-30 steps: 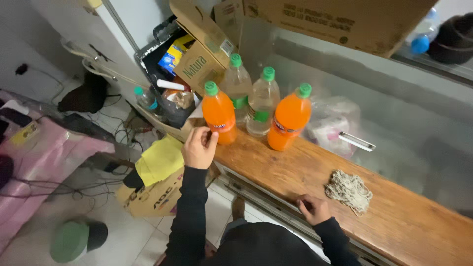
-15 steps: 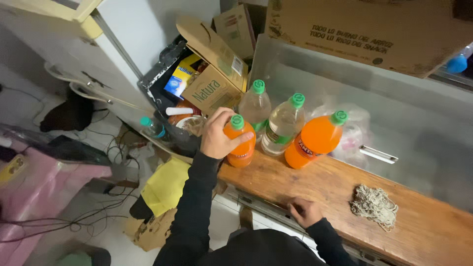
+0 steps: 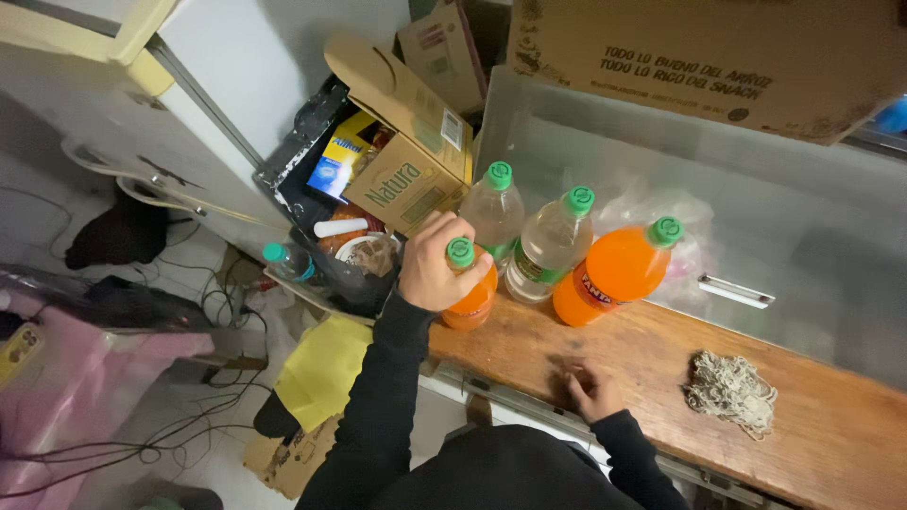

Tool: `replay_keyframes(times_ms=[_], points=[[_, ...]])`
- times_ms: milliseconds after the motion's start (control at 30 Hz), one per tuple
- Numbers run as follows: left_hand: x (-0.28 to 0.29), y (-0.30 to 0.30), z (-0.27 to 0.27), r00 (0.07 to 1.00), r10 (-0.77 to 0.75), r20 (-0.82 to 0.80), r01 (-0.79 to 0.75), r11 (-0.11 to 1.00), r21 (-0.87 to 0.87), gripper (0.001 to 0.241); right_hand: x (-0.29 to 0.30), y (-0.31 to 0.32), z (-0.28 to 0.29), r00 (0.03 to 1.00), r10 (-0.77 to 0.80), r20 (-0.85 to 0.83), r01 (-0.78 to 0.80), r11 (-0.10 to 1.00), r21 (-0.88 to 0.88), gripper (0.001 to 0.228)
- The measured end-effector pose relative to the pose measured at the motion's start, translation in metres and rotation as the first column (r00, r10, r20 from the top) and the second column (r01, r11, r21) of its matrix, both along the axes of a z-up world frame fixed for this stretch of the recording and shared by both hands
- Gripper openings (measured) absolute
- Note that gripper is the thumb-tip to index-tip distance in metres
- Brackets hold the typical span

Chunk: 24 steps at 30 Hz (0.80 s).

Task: The person picks up plastic bottles from a wooden counter and places them into a red plastic crate on the floor, then picks up the full crate.

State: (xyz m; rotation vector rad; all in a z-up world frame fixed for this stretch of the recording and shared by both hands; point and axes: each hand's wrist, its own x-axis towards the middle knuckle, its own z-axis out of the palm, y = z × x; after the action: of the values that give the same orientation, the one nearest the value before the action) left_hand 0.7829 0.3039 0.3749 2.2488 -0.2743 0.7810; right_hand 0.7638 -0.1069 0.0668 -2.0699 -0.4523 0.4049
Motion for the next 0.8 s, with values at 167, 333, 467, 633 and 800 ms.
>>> replay_keyframes(times_ms=[167,333,467,633,800], points=[[-0.008,-0.012,0.001,0.995,0.007,0.104,-0.003,0.999,-0.046,0.032,0.007,-0.003,-0.005,0.999,0.011,-0.048,-0.008,0.998,0.058,0.033],[-0.032,-0.033,-0.009,0.972,0.016,0.233,-0.019,1.0,0.008,0.027,0.005,-0.001,-0.005,1.0,0.007,-0.003,-0.006,0.995,0.099,0.03],[-0.055,-0.052,0.002,0.951,0.009,0.31,-0.028,0.998,0.056,0.029,0.01,-0.005,-0.02,0.999,0.034,0.004,-0.034,0.99,0.136,0.023],[-0.084,-0.074,0.006,0.919,0.093,0.384,-0.092,0.996,-0.021,0.021,0.009,-0.005,-0.02,0.994,0.063,0.087,-0.072,0.991,0.112,0.021],[-0.127,-0.102,0.027,0.873,0.162,0.459,-0.133,0.987,-0.095,0.017,0.014,-0.009,-0.009,0.992,0.101,0.08,-0.111,0.983,0.144,0.015]])
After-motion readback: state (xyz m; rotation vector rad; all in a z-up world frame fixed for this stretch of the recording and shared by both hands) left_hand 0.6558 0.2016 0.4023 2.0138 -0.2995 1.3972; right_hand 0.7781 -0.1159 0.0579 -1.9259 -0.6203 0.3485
